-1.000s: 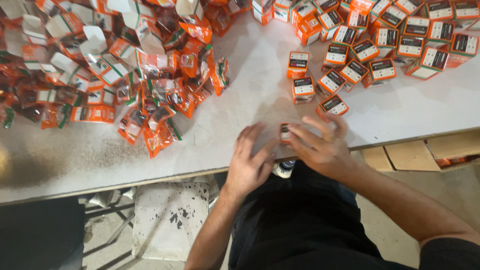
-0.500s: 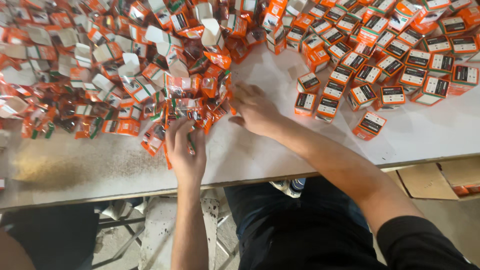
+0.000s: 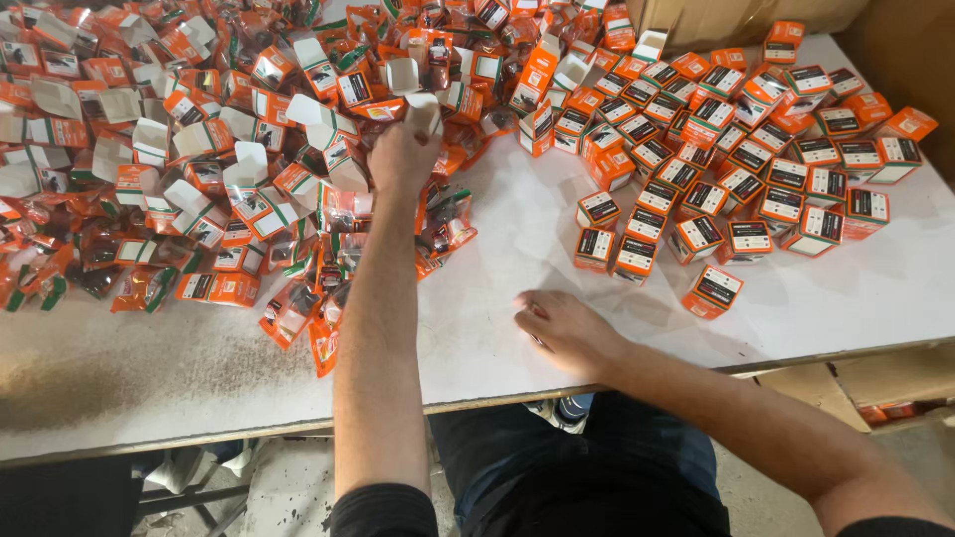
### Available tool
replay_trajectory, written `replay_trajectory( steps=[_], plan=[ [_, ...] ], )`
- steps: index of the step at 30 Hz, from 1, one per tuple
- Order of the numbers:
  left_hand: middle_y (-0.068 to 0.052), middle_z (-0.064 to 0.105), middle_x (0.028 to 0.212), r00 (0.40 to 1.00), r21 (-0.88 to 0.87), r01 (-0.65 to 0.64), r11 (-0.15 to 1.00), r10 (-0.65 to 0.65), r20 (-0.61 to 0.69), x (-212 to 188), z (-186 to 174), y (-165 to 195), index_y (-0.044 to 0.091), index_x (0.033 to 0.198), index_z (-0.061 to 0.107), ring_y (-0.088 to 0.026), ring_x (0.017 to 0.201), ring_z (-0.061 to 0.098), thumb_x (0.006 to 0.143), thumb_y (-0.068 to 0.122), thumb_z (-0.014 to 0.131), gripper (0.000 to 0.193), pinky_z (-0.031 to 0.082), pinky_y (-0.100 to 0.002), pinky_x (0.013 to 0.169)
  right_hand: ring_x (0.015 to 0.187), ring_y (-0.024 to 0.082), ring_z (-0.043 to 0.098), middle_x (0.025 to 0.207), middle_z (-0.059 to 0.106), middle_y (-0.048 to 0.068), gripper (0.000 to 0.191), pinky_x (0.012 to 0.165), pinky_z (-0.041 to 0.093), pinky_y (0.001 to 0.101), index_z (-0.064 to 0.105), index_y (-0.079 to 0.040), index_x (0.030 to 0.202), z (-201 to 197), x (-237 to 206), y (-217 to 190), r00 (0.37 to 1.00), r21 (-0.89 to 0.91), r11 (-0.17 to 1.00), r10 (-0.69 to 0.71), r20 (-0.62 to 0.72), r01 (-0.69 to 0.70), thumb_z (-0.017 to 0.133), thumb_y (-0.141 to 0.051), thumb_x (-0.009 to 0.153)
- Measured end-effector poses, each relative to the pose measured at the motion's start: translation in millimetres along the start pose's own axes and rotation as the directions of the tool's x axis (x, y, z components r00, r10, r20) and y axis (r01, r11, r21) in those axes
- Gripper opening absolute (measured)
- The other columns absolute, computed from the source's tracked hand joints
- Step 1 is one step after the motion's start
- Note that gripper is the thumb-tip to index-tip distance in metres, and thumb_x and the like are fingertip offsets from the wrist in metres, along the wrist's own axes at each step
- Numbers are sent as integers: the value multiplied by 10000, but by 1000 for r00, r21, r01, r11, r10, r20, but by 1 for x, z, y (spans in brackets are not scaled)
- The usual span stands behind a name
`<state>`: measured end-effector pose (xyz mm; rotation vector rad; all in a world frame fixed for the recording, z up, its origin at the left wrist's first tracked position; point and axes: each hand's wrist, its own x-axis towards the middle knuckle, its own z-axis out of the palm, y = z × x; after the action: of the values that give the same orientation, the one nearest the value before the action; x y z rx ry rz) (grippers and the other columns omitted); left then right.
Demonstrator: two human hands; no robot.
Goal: The person sits at a table covered with small orange product boxes and blister-packed items. They pick up a small box, open it, insert a folded white paper insert and a blister pack into it, close the box, and place it back on the table, repeating this with one box at a time.
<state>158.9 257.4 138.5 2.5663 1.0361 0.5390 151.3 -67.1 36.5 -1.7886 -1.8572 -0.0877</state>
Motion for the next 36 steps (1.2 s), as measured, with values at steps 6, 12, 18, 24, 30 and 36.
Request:
replay_trajectory(
  steps=[6,12,18,24,30,36],
  plan=[
    [-155,673,1188,663,-194,-690,698,499,-559,-42,-21,26,68,1151,674,-347,989,691,921,126,771,256,576,-442,835,895,279,666,1028,677,78,492,754,554,397,705,-183,1280,-22,-35,4,998,209,977,48,-34,-40,658,21,835],
    [-125,689,1015,727,-218,-681,699,610,-314,-226,-17,35,38,1175,677,-384,1018,649,699,180,861,530,544,-507,917,681,317,618,790,615,122,551,628,508,437,695,-157,1338,-31,-66,0,964,229,951,238,-116,-207,703,1,811],
    [-164,676,1200,859,-319,-507,801,501,-106,-316,8,53,37,1181,613,-379,1040,672,704,188,929,592,583,-428,859,677,334,666,868,650,145,362,582,525,426,708,-107,1189,-39,-64,-25,955,323,932,233,-184,-165,747,-113,829],
    [-174,689,1337,857,-520,-471,712,510,-77,-318,22,32,21,1240,705,-346,1151,731,873,-14,770,375,634,-377,943,814,359,700,929,710,127,107,684,550,420,653,-52,1043,-50,-56,-27,911,396,887,344,-227,-236,642,-108,954],
    [-178,664,1315,741,-194,-661,725,590,-320,-328,41,36,-4,1138,675,-366,1176,711,743,-34,780,410,615,-408,975,829,391,691,921,715,155,104,688,534,456,601,-40,1078,-45,-56,-23,897,323,893,391,-208,-314,589,-87,986],
    [-197,650,1362,824,-311,-566,764,517,-230,-332,41,54,26,1148,582,-393,1195,664,752,58,842,475,575,-450,976,750,321,702,881,697,151,241,658,551,382,596,-49,1137,-39,-51,-33,736,459,744,631,-245,-485,696,-137,935]
  ],
)
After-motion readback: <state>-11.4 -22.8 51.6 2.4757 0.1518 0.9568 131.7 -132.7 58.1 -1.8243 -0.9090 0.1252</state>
